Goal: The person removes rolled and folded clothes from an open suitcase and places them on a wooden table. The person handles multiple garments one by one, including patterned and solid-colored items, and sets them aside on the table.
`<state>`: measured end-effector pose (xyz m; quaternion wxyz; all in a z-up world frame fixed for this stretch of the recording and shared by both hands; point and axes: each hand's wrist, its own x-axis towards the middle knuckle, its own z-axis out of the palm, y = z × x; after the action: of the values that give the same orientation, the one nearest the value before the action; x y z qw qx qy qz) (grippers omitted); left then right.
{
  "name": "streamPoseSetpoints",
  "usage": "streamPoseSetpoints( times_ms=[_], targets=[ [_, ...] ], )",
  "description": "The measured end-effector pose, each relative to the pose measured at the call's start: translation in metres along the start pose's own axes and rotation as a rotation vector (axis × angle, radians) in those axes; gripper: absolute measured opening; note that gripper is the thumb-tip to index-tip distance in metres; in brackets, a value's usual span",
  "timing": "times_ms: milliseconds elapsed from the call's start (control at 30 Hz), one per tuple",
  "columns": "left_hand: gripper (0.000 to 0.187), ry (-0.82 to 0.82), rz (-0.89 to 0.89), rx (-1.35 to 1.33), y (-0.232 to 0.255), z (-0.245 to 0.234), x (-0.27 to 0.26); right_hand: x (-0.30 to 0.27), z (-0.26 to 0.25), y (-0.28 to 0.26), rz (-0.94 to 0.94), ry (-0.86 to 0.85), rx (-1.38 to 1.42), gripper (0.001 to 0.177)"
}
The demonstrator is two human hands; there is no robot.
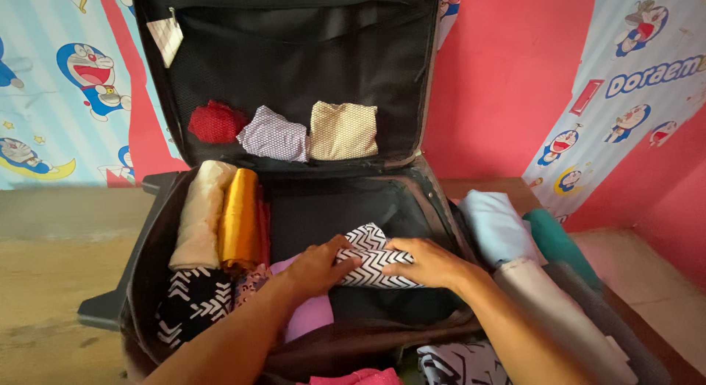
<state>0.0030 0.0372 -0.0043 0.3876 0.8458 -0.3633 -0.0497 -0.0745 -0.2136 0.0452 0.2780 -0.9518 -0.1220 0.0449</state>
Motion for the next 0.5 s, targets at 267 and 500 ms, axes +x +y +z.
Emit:
streamPoseSetpoints(
  times_ms=[267,500],
  targets=[
    [0.063,0.107,0.066,0.088,-0.006,0.01,-0.001,0.024,0.001,0.017,0.107,-0.054,0.015,0.05],
    [0.065,0.075,-0.02,0.074,-0.001,0.01,0.0,0.024,0.007,0.02,-0.084,0.081,-0.017,0.054]
  ],
)
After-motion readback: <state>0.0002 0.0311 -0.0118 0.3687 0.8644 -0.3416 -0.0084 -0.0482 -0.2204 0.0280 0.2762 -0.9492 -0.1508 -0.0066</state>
